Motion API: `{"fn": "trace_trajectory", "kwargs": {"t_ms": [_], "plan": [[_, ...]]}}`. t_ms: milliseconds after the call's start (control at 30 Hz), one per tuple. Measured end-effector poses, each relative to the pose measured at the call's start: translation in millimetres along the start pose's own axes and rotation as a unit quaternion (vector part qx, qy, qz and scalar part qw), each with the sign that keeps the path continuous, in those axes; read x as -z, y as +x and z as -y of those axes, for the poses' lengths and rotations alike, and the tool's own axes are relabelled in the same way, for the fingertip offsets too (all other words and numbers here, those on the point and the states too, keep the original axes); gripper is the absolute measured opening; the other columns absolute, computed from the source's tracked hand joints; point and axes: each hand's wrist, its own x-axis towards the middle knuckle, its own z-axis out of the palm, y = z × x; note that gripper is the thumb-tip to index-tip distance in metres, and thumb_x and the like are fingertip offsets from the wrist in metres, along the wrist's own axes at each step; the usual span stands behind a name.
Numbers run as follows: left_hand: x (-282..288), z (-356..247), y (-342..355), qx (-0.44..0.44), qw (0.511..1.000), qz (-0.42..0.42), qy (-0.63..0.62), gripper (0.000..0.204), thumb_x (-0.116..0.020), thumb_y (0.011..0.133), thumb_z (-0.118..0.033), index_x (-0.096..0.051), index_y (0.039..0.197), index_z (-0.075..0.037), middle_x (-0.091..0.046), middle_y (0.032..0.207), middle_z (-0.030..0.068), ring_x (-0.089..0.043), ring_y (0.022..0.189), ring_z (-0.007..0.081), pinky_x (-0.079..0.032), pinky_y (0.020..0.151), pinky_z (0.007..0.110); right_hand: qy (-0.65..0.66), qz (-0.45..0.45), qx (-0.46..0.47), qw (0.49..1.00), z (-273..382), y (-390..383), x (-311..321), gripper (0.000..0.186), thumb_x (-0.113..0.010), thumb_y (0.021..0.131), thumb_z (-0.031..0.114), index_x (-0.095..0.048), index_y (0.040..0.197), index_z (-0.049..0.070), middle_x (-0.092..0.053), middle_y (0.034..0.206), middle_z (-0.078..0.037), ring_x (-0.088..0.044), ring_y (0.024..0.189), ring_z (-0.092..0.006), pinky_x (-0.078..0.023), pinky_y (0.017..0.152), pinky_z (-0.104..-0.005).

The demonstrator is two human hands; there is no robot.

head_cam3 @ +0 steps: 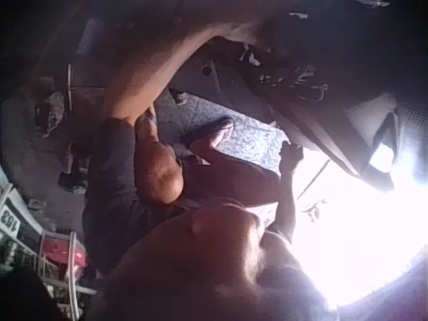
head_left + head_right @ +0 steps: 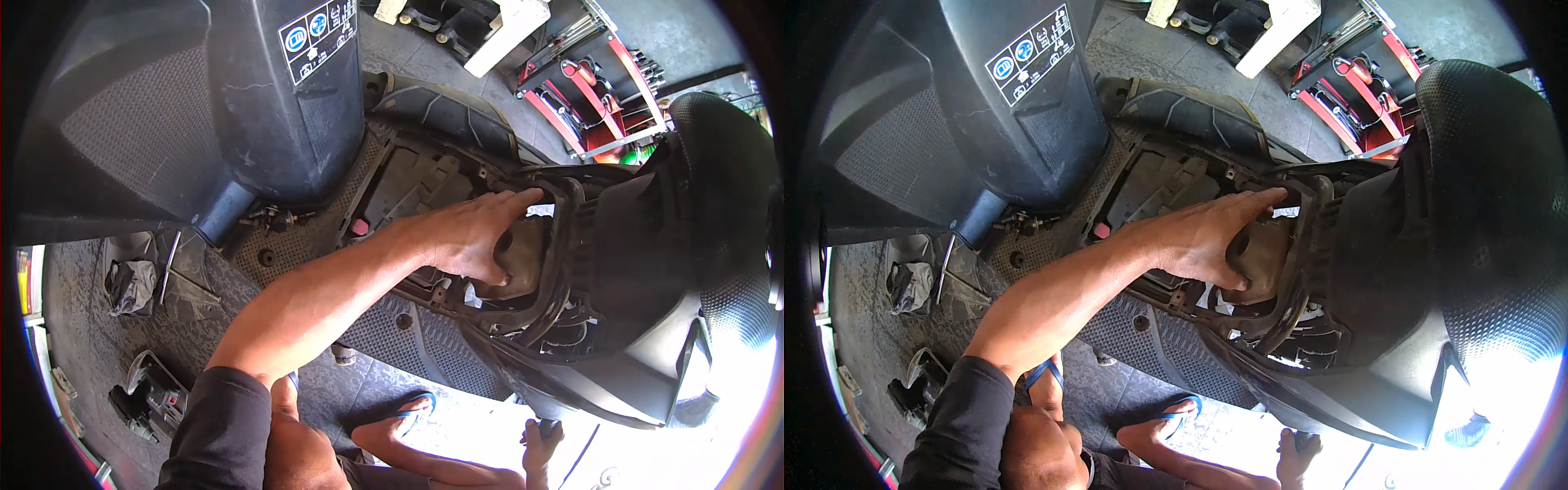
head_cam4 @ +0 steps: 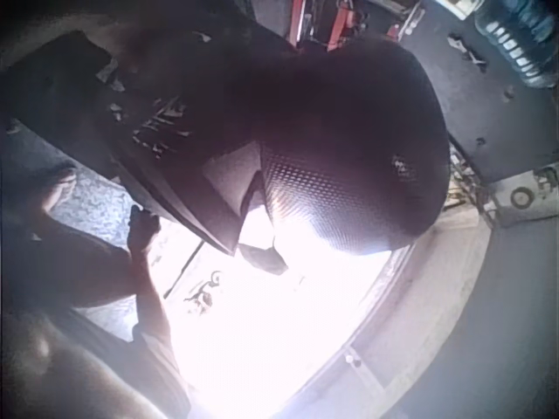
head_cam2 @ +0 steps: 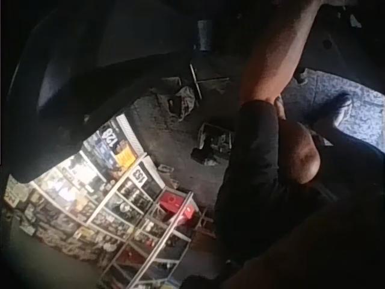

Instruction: The person removes a component from the engine area of a motorcycle by hand, places it in a small tray, and then uses a T-handle wrench to loosen bolts inside the engine compartment.

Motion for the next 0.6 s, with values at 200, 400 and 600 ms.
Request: {"fn": "trace_trajectory", "kwargs": {"t_ms": [200, 400, 600], "plan": [[-3, -6, 0, 0.011, 0.999, 0.001, 0.041, 0.111, -0.085, 0.062, -0.012, -0.020, 0.152, 0.001, -0.041, 0.144, 0.0266, -0.042, 0.134, 0.0385, -0.037, 0.113, 0.041, 0.014, -0.026, -0.007, 1.000, -8, -6, -1, 0.026, -0.067, 0.085, 0.012, -0.051, 0.101, -0.001, -0.056, 0.067, -0.005, -0.053, 0.051, -0.0112, -0.045, 0.043, -0.0262], [-1, -17, 6, 0.025, 0.999, 0.009, 0.035, 0.114, -0.085, 0.061, -0.013, -0.018, 0.153, -0.001, -0.042, 0.145, 0.0248, -0.042, 0.134, 0.0380, -0.036, 0.113, 0.041, -0.009, -0.025, -0.029, 0.999, -2, -3, -1, 0.028, -0.070, 0.083, 0.012, -0.049, 0.096, -0.002, -0.056, 0.067, -0.007, -0.054, 0.052, -0.0127, -0.048, 0.046, -0.0274], [-11, -18, 12, -0.006, 0.999, -0.018, 0.047, 0.117, -0.085, 0.059, -0.015, -0.016, 0.153, 0.002, -0.048, 0.138, 0.0256, -0.045, 0.131, 0.0398, -0.038, 0.111, 0.041, -0.055, 0.008, 0.033, 0.998, -4, 5, 2, 0.031, -0.074, 0.080, 0.016, -0.054, 0.097, -0.001, -0.056, 0.069, -0.006, -0.054, 0.054, -0.0120, -0.047, 0.047, -0.0284]]}}
